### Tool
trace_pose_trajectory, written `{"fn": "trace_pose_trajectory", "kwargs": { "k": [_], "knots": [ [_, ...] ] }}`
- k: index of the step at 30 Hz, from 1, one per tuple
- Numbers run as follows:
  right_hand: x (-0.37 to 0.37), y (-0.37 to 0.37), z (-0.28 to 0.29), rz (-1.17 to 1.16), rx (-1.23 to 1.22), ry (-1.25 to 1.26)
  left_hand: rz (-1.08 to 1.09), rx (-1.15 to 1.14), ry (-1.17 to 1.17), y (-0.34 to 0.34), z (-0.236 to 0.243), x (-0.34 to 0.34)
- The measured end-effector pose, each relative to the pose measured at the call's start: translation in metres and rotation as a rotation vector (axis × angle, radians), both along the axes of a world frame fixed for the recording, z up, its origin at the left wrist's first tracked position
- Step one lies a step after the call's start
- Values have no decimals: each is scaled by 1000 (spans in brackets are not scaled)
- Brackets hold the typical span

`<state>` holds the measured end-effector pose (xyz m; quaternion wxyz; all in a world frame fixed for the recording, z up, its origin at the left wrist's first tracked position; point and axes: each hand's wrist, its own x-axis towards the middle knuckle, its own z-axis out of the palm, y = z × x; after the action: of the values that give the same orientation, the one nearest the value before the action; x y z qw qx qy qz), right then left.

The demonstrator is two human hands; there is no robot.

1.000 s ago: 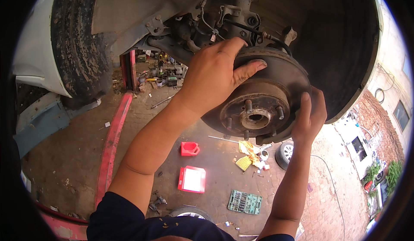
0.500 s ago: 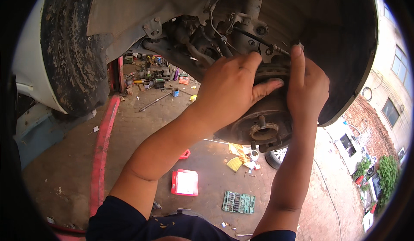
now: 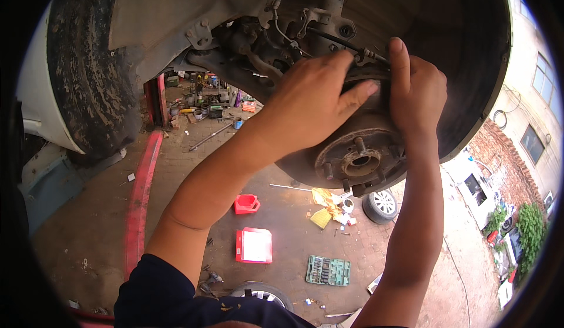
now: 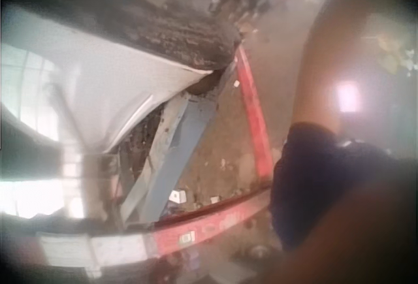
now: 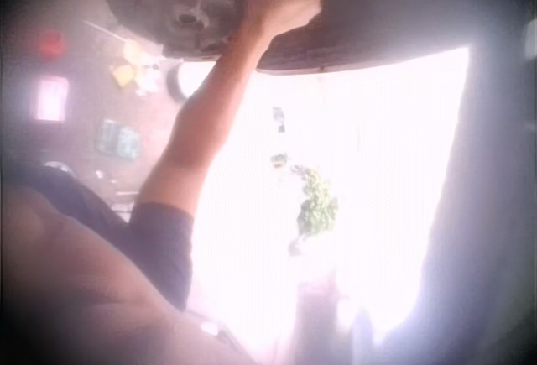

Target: The person removes a red plastic container and places it on the floor, then works on the car's brake assembly. They manipulate the brake caliper and rotor, adjusting components by hand. The person continues to handle the brake parts, appearing to inspect or reposition them within the wheel well.

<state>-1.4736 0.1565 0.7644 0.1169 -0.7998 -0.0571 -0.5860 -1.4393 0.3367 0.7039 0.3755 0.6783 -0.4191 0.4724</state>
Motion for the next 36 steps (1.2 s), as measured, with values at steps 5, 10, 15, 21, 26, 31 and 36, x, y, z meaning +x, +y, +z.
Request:
{"fn": "trace_pose_trajectory", "kwargs": {
  "k": [5, 10, 15, 21, 26, 31, 36],
  "knots": [
    [-8, 12, -6, 2, -68, -34, -574, -1078, 291, 55, -16, 71],
    [-3, 10, -7, -7, -99, -95, -413, -673, 432, 64, -21, 152],
    [-4, 7, -8, -37, -107, -66, -500, -472, 761, 71, -2, 143],
    [-5, 8, -9, -34, -79, -68, -472, -264, 789, 88, 11, 160],
    [-6, 9, -7, -18, -30, -42, -604, -550, 773, 81, 6, 171],
    [-4, 8, -8, -14, -38, -61, -619, -652, 652, 75, -2, 175],
    [-2, 1, -6, -8, -52, -66, -598, -202, 655, 96, -3, 177]
  ]
}}
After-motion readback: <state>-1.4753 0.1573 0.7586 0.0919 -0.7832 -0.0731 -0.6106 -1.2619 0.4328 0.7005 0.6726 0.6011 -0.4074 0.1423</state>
